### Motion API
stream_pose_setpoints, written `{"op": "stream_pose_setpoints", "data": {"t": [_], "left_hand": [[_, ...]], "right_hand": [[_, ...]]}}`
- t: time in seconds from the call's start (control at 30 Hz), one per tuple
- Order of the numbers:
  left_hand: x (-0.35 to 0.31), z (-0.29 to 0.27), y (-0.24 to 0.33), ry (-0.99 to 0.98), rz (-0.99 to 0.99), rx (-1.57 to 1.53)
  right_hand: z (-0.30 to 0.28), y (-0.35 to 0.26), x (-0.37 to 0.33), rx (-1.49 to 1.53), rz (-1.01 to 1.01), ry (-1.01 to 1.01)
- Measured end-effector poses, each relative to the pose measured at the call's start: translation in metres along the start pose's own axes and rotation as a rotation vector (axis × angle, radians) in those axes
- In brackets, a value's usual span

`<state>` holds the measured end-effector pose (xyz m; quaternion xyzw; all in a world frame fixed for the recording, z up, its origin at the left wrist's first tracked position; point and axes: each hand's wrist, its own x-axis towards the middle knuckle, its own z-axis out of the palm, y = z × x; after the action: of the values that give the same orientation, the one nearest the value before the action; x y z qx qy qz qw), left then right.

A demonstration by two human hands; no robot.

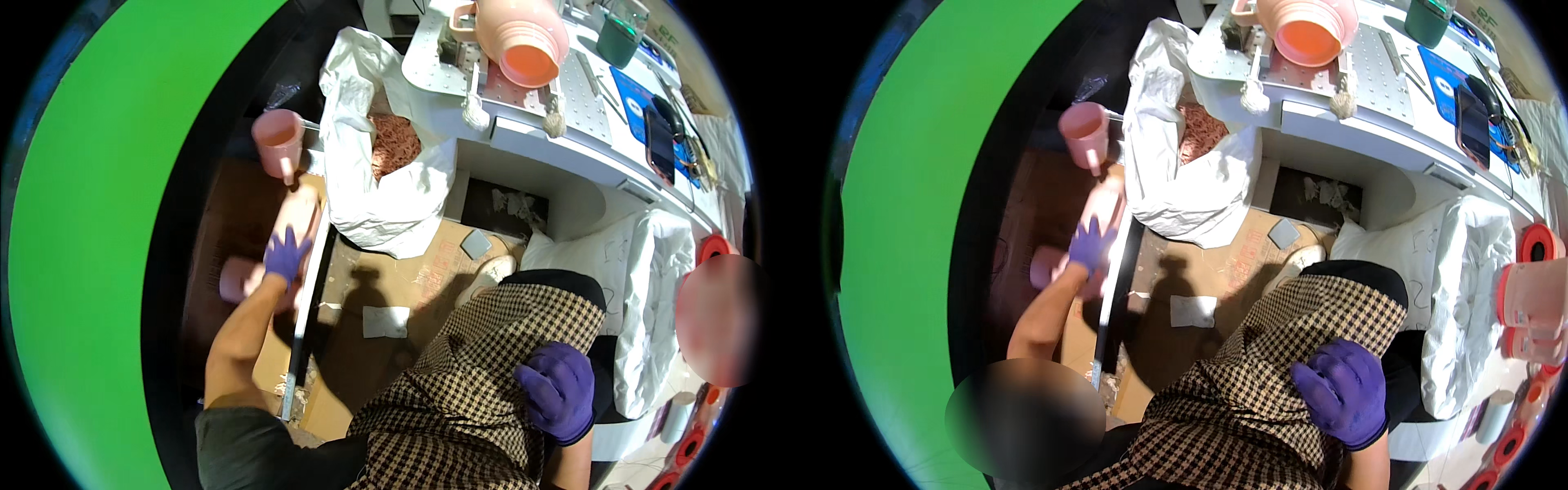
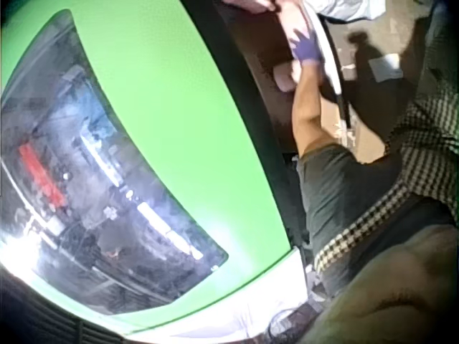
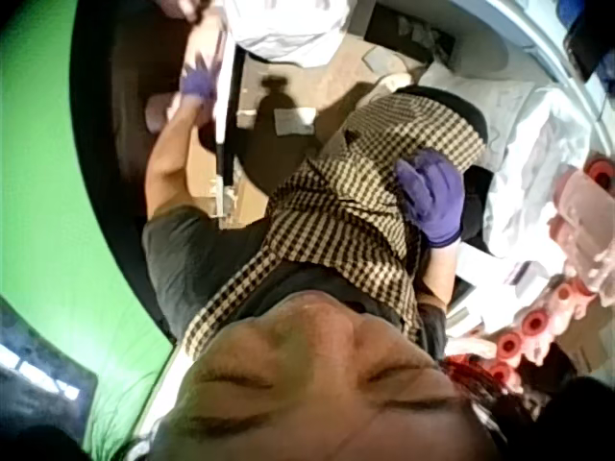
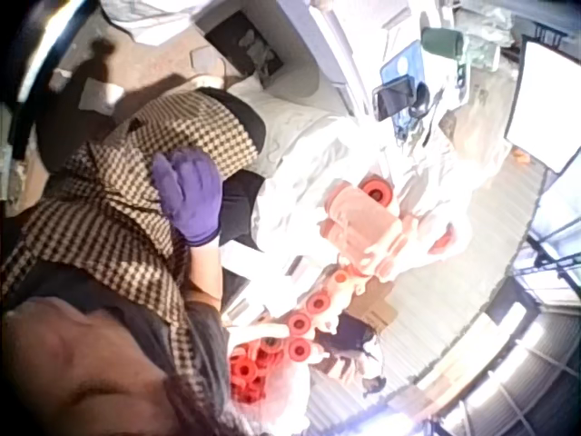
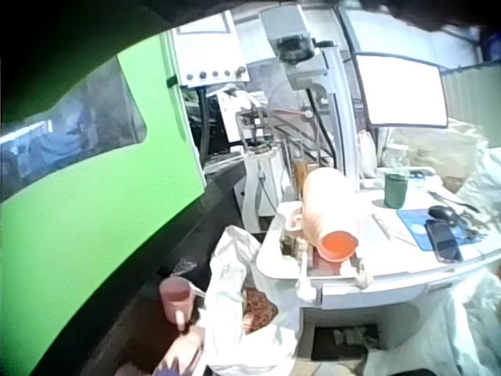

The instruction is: The person assembles pink plastic containers by inserting a brown filter into the opening, applying a label, and screwing on a red lid. The person repeats this process for multiple containers, placing finished units on the table.

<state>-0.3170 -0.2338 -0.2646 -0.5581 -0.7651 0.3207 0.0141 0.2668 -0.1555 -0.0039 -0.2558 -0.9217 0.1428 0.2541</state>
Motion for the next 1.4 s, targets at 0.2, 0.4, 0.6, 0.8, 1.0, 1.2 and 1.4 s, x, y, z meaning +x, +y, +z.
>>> {"op": "stream_pose_setpoints", "data": {"t": [0.2, 0.4, 0.6, 0.8, 1.0, 1.2, 1.4], "left_hand": [[-0.117, -0.083, -0.024, -0.322, 0.213, -0.534], [0.005, -0.142, -0.019, 0.662, 0.031, -0.217], [0.114, -0.101, 0.013, -0.352, 0.033, 0.077], [0.053, -0.030, -0.028, -0.290, -0.126, -0.167], [-0.082, 0.006, -0.016, 0.611, -0.959, -1.930], [-0.238, -0.119, 0.019, 0.540, -0.144, -2.580], [-0.235, -0.159, 0.115, 0.066, 0.133, -2.782]], "right_hand": [[0.021, 0.008, -0.016, 0.113, 0.012, 0.023], [0.022, 0.003, -0.010, 0.083, -0.107, 0.007], [-0.003, 0.002, -0.032, 0.008, 0.024, 0.008], [-0.010, 0.001, -0.075, 0.071, 0.151, 0.016], [-0.006, -0.001, -0.076, 0.096, 0.017, 0.008], [0.006, -0.025, -0.061, 0.189, 0.115, 0.105], [0.018, -0.047, -0.043, 0.647, 0.093, 0.154]]}}
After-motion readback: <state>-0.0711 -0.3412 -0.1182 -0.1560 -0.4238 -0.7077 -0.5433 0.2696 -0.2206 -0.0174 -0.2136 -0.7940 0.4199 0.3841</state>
